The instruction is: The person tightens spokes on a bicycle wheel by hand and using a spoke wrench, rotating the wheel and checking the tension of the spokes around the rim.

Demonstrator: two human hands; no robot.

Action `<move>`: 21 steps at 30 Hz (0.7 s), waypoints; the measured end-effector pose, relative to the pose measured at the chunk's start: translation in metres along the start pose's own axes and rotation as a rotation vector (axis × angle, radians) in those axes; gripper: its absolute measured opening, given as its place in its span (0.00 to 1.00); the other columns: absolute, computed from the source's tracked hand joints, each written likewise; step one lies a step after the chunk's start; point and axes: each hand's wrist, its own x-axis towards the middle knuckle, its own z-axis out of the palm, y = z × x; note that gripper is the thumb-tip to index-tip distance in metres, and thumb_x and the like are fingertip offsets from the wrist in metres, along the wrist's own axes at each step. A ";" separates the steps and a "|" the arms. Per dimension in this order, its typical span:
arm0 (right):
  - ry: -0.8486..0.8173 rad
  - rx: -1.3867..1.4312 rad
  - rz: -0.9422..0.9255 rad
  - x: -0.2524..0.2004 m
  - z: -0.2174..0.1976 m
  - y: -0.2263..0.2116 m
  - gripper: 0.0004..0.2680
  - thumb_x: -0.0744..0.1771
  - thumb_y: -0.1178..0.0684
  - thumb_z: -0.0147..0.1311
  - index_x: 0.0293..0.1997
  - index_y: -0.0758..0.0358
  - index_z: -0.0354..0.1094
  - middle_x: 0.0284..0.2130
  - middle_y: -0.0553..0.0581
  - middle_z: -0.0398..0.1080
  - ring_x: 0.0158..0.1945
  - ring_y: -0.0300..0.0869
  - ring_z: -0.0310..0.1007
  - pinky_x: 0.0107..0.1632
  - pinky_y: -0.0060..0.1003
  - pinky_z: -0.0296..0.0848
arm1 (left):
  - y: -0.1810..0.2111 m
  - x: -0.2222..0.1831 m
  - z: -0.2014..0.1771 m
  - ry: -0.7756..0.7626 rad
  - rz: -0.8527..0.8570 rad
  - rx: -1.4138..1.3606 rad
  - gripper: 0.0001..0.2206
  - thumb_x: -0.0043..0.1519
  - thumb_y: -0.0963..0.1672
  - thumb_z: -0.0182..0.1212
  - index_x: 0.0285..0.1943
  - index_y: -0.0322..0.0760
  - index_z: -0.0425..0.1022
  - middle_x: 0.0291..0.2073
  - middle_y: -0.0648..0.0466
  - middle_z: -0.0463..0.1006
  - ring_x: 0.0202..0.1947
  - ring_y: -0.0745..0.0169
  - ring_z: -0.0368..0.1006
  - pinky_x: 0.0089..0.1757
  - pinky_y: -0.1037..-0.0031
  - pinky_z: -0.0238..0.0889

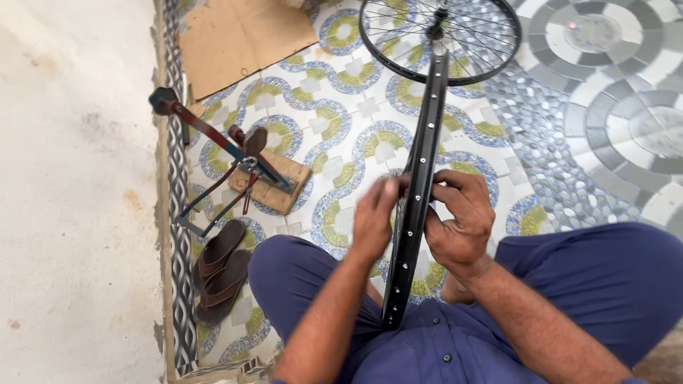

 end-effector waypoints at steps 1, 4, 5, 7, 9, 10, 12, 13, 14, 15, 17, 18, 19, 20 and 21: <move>0.001 -0.004 0.000 0.000 -0.001 0.000 0.09 0.59 0.65 0.64 0.41 0.66 0.76 0.42 0.58 0.74 0.45 0.48 0.73 0.49 0.42 0.71 | -0.012 -0.009 0.002 -0.004 0.000 -0.003 0.23 0.74 0.52 0.47 0.60 0.28 0.78 0.50 0.50 0.82 0.53 0.65 0.76 0.57 0.75 0.66; -0.018 0.021 -0.005 -0.003 0.000 0.000 0.09 0.59 0.64 0.66 0.41 0.65 0.76 0.41 0.58 0.74 0.43 0.48 0.72 0.46 0.40 0.71 | -0.043 -0.018 0.004 -0.145 -0.072 -0.303 0.24 0.75 0.53 0.46 0.67 0.30 0.72 0.49 0.53 0.78 0.50 0.68 0.72 0.53 0.74 0.66; -0.027 0.032 0.000 -0.004 0.000 0.001 0.09 0.60 0.64 0.65 0.41 0.66 0.76 0.42 0.58 0.75 0.43 0.47 0.73 0.46 0.39 0.72 | -0.050 -0.012 0.002 -0.196 -0.064 -0.382 0.25 0.74 0.53 0.48 0.70 0.30 0.70 0.50 0.54 0.77 0.50 0.68 0.71 0.52 0.74 0.65; -0.033 0.047 0.000 -0.005 0.001 0.003 0.08 0.61 0.64 0.65 0.42 0.66 0.76 0.43 0.59 0.75 0.43 0.47 0.74 0.46 0.38 0.73 | -0.059 -0.008 -0.001 -0.248 -0.051 -0.457 0.26 0.74 0.54 0.49 0.72 0.31 0.68 0.51 0.54 0.77 0.50 0.68 0.70 0.52 0.75 0.64; -0.098 0.135 0.161 -0.005 0.000 0.005 0.06 0.63 0.63 0.64 0.41 0.66 0.76 0.45 0.59 0.78 0.33 0.41 0.77 0.36 0.33 0.74 | -0.061 -0.005 -0.001 -0.293 -0.021 -0.486 0.27 0.74 0.54 0.49 0.70 0.29 0.69 0.52 0.54 0.77 0.53 0.68 0.71 0.55 0.74 0.65; -0.086 0.135 0.159 -0.002 -0.002 0.008 0.06 0.63 0.63 0.64 0.41 0.66 0.76 0.45 0.59 0.78 0.33 0.41 0.77 0.36 0.33 0.74 | -0.062 0.002 -0.003 -0.304 -0.018 -0.479 0.27 0.74 0.54 0.49 0.70 0.29 0.69 0.52 0.54 0.77 0.53 0.68 0.71 0.55 0.74 0.65; -0.296 0.194 0.141 -0.005 -0.013 0.012 0.12 0.62 0.61 0.65 0.47 0.66 0.73 0.44 0.61 0.78 0.32 0.41 0.78 0.36 0.34 0.76 | -0.072 0.003 -0.006 -0.379 -0.049 -0.565 0.25 0.70 0.55 0.50 0.64 0.33 0.71 0.46 0.50 0.81 0.46 0.62 0.79 0.49 0.69 0.73; -0.298 0.189 0.145 -0.002 -0.019 0.015 0.12 0.62 0.61 0.65 0.47 0.66 0.73 0.44 0.61 0.78 0.32 0.41 0.78 0.36 0.34 0.76 | -0.079 0.007 -0.009 -0.380 -0.052 -0.571 0.25 0.70 0.55 0.50 0.64 0.33 0.71 0.46 0.50 0.81 0.46 0.62 0.79 0.49 0.69 0.73; -0.436 0.254 0.146 0.003 -0.025 0.019 0.17 0.61 0.61 0.65 0.55 0.67 0.69 0.42 0.60 0.78 0.34 0.41 0.80 0.38 0.35 0.77 | -0.085 0.013 -0.014 -0.388 -0.065 -0.482 0.24 0.75 0.55 0.50 0.57 0.29 0.74 0.39 0.51 0.79 0.41 0.64 0.76 0.43 0.71 0.71; -0.573 0.322 0.147 0.007 -0.027 0.022 0.23 0.61 0.61 0.64 0.63 0.68 0.64 0.40 0.59 0.78 0.37 0.41 0.82 0.40 0.36 0.78 | -0.091 0.017 -0.019 -0.396 -0.076 -0.390 0.26 0.80 0.55 0.49 0.50 0.26 0.78 0.33 0.52 0.78 0.35 0.66 0.74 0.38 0.73 0.69; -0.668 0.304 0.158 0.019 -0.027 0.029 0.24 0.61 0.60 0.64 0.64 0.68 0.62 0.39 0.58 0.77 0.37 0.42 0.82 0.40 0.37 0.79 | -0.099 0.035 -0.026 -0.476 -0.167 -0.475 0.22 0.75 0.54 0.55 0.50 0.27 0.77 0.35 0.51 0.79 0.35 0.64 0.75 0.37 0.72 0.70; -0.763 0.289 0.166 0.024 -0.026 0.032 0.24 0.62 0.59 0.64 0.65 0.68 0.61 0.39 0.58 0.77 0.37 0.44 0.82 0.40 0.37 0.79 | -0.100 0.043 -0.027 -0.555 -0.256 -0.555 0.19 0.69 0.52 0.60 0.49 0.29 0.77 0.37 0.51 0.81 0.34 0.62 0.77 0.37 0.71 0.71; -0.760 0.288 0.170 0.028 -0.025 0.035 0.24 0.62 0.59 0.64 0.65 0.68 0.61 0.39 0.58 0.77 0.37 0.44 0.82 0.40 0.37 0.79 | -0.100 0.041 -0.024 -0.559 -0.259 -0.555 0.19 0.69 0.52 0.60 0.49 0.29 0.77 0.37 0.51 0.81 0.34 0.62 0.77 0.37 0.71 0.71; -0.748 0.236 0.075 0.031 -0.023 0.038 0.21 0.62 0.59 0.64 0.61 0.67 0.64 0.39 0.59 0.75 0.37 0.47 0.80 0.39 0.39 0.78 | -0.099 0.036 -0.019 -0.534 -0.230 -0.562 0.21 0.71 0.53 0.61 0.47 0.28 0.78 0.34 0.53 0.79 0.32 0.66 0.74 0.35 0.75 0.69; -0.742 0.188 -0.018 0.031 -0.021 0.040 0.18 0.61 0.60 0.64 0.56 0.67 0.68 0.39 0.61 0.74 0.38 0.49 0.79 0.39 0.41 0.77 | -0.096 0.030 -0.016 -0.502 -0.204 -0.570 0.23 0.74 0.54 0.61 0.44 0.28 0.79 0.31 0.55 0.78 0.31 0.70 0.72 0.33 0.78 0.66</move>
